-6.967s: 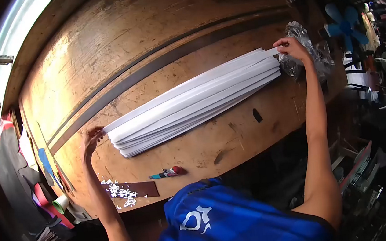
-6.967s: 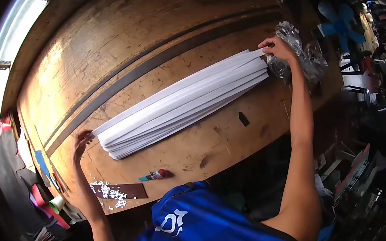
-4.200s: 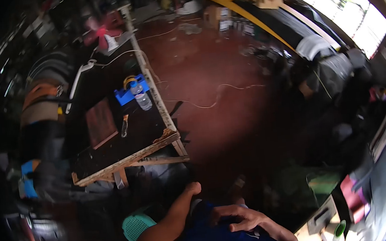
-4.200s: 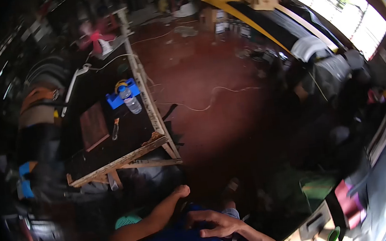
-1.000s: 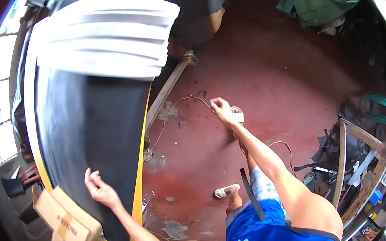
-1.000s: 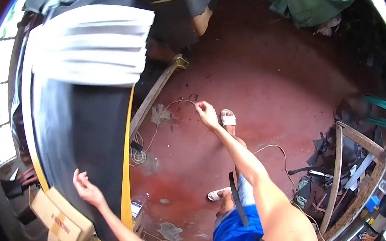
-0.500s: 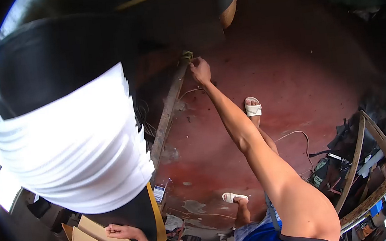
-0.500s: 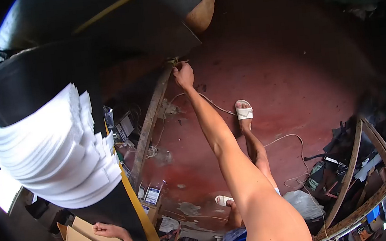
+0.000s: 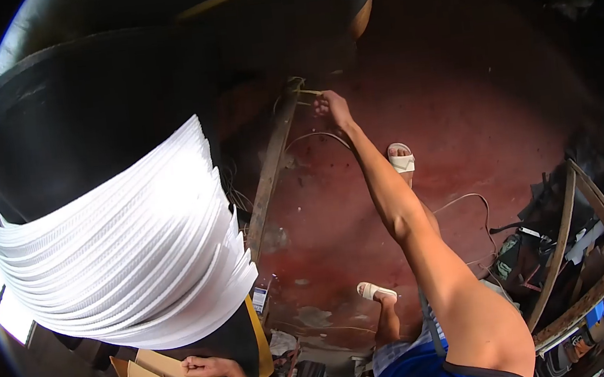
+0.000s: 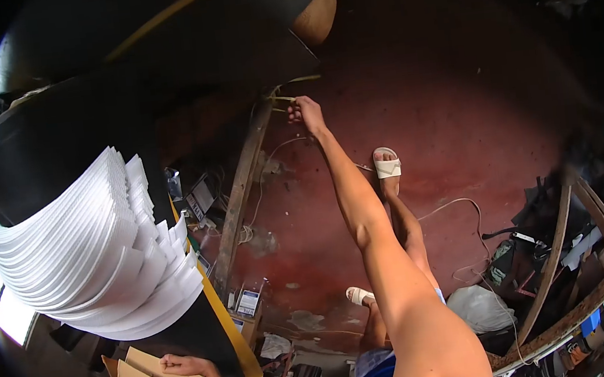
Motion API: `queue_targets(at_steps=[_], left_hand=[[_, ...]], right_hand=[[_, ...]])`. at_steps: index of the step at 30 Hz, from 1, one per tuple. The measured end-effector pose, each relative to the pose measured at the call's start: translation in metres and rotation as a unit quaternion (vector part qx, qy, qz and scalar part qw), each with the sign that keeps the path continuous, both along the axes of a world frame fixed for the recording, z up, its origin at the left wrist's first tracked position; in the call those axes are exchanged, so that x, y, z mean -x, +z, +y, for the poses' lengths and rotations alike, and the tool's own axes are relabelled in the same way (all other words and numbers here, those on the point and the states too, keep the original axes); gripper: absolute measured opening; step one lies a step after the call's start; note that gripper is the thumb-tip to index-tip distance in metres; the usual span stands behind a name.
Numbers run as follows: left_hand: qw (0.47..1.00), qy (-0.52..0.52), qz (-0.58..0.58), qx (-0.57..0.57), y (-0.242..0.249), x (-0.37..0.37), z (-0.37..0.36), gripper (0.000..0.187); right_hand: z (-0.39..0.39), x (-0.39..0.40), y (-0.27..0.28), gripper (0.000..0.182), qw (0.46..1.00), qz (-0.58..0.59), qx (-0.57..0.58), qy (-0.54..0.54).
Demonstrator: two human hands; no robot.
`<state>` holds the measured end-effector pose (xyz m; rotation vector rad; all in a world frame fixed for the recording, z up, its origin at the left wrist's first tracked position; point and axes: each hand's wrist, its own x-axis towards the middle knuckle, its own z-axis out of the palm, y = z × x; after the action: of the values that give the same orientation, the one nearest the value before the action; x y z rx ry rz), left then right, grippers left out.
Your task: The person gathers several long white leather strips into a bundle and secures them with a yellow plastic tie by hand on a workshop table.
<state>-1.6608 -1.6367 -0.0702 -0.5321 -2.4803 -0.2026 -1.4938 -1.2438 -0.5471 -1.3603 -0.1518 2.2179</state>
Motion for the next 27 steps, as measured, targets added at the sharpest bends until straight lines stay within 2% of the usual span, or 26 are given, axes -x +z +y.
queue_targets(at_steps=[4, 6, 9, 14, 16, 19, 20, 22, 23, 24, 26, 27], left_hand=[[1.000, 0.012, 0.010, 0.007, -0.001, -0.001, 0.003, 0.020], [1.000, 0.001, 0.001, 0.005, 0.001, 0.000, 0.000, 0.020], [0.999, -0.012, 0.015, 0.032, 0.000, 0.000, 0.000, 0.020], [0.999, -0.018, -0.017, -0.030, -0.005, 0.000, 0.005, 0.019], [0.997, -0.017, -0.031, -0.065, -0.008, 0.000, 0.009, 0.018], [0.992, -0.072, -0.047, -0.091, -0.011, -0.001, 0.015, 0.013], [0.993, -0.059, -0.053, -0.087, -0.009, -0.003, 0.019, 0.014], [0.989, -0.080, -0.059, -0.111, -0.010, -0.004, 0.024, 0.014], [0.987, -0.066, -0.089, -0.114, -0.005, -0.009, 0.027, 0.014], [0.987, -0.092, -0.066, -0.110, -0.006, -0.007, 0.029, 0.011], [0.970, -0.154, -0.076, -0.170, -0.011, -0.004, 0.030, 0.010], [0.971, -0.151, -0.083, -0.165, -0.010, -0.004, 0.029, 0.009]], right_hand=[[-0.036, -0.039, -0.019, 0.012, 0.995, -0.044, 0.062, -0.064], [-0.044, -0.054, -0.008, 0.011, 0.992, -0.074, 0.067, -0.072], [-0.074, -0.127, -0.006, 0.011, 0.981, -0.106, 0.118, -0.115], [-0.086, -0.217, 0.039, 0.012, 0.979, -0.077, 0.096, -0.161], [-0.077, -0.231, 0.069, 0.011, 0.988, -0.068, 0.060, -0.124], [-0.064, -0.223, 0.108, 0.012, 0.984, -0.059, 0.039, -0.165], [-0.067, -0.225, 0.107, 0.012, 0.984, -0.055, 0.031, -0.165], [-0.084, -0.229, 0.090, 0.004, 0.959, -0.003, 0.049, -0.280], [-0.109, -0.244, 0.069, 0.003, 0.928, -0.030, 0.074, -0.363], [-0.117, -0.256, 0.067, 0.008, 0.914, -0.063, 0.098, -0.389], [-0.142, -0.300, 0.059, 0.009, 0.907, -0.086, 0.077, -0.405], [-0.153, -0.324, 0.065, 0.010, 0.917, -0.094, 0.053, -0.384]])
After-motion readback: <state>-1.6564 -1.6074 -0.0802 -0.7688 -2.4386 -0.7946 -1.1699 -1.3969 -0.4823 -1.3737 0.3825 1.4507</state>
